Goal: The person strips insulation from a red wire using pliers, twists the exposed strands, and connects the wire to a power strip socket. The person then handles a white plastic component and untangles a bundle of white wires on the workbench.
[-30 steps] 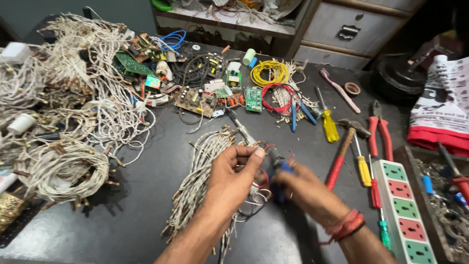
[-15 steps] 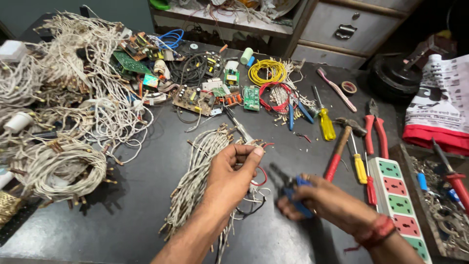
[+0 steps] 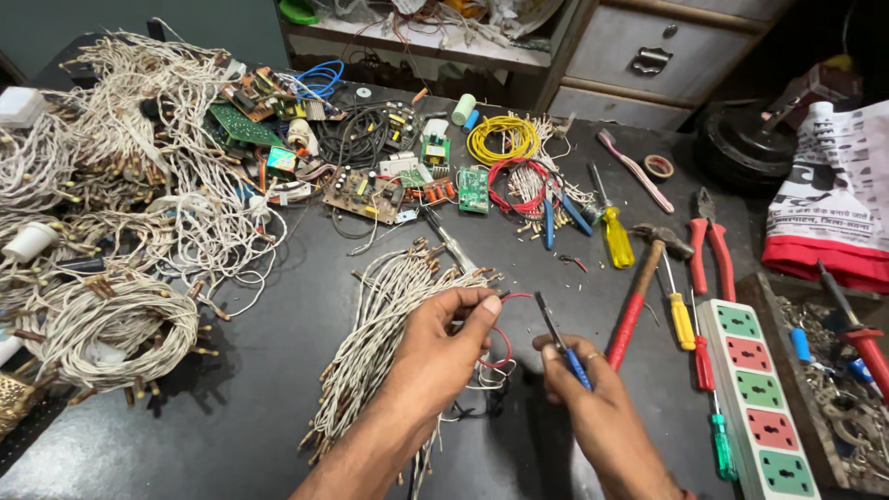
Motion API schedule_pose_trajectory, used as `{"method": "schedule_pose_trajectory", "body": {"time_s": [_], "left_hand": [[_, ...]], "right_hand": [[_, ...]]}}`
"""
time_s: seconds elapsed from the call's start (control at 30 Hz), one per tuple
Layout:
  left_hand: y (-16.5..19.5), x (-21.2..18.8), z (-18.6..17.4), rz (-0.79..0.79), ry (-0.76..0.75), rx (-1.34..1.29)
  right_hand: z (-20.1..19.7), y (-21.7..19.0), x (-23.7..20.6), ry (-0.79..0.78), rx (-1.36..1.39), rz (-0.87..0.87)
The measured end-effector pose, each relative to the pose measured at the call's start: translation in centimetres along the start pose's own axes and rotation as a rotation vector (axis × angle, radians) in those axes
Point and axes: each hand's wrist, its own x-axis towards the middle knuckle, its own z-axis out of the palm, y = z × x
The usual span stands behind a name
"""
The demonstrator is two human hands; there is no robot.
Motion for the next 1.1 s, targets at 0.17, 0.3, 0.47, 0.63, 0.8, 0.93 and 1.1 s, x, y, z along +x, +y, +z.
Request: {"method": "schedule_pose_trajectory", "body": {"time_s": [0.17,0.3,0.47,0.63,0.8,0.93,1.1], "left_hand": [[0.1,0.0,0.0,-0.025,-0.019,0.049],[-0.4,0.2,0.1,-0.001,-0.068,0.060],[-0.7,0.5,0.0,-0.018,-0.031,-0.040],[-0.7,0.5,-0.3,0.011,-0.041,-0.023],[-0.9,0.4,-0.1,0.027,-0.148,-0.072],[-1.2,0.5,-0.4,-0.031,-0.159,-0.115],[-1.1,0.9,-0.7,0.039,-0.092,-0.122]], "right_hand": [[1.5,-2.9,0.7,0.036,0.417,0.016],[2.0,-4.4,1.2,0.053,0.467,-0.107],[1.8,-4.5,0.9,0.096,0.180,-0.273],[1.4,-4.7,0.9,0.126,0.057,-0.254],[1.5,-4.3,1.4,0.100,0.106,-0.339],[1.8,-3.9,1.7,0.052,0.135,-0.195],[1.9,-4.3,1.0,0.055,-0.178,-0.304]]}}
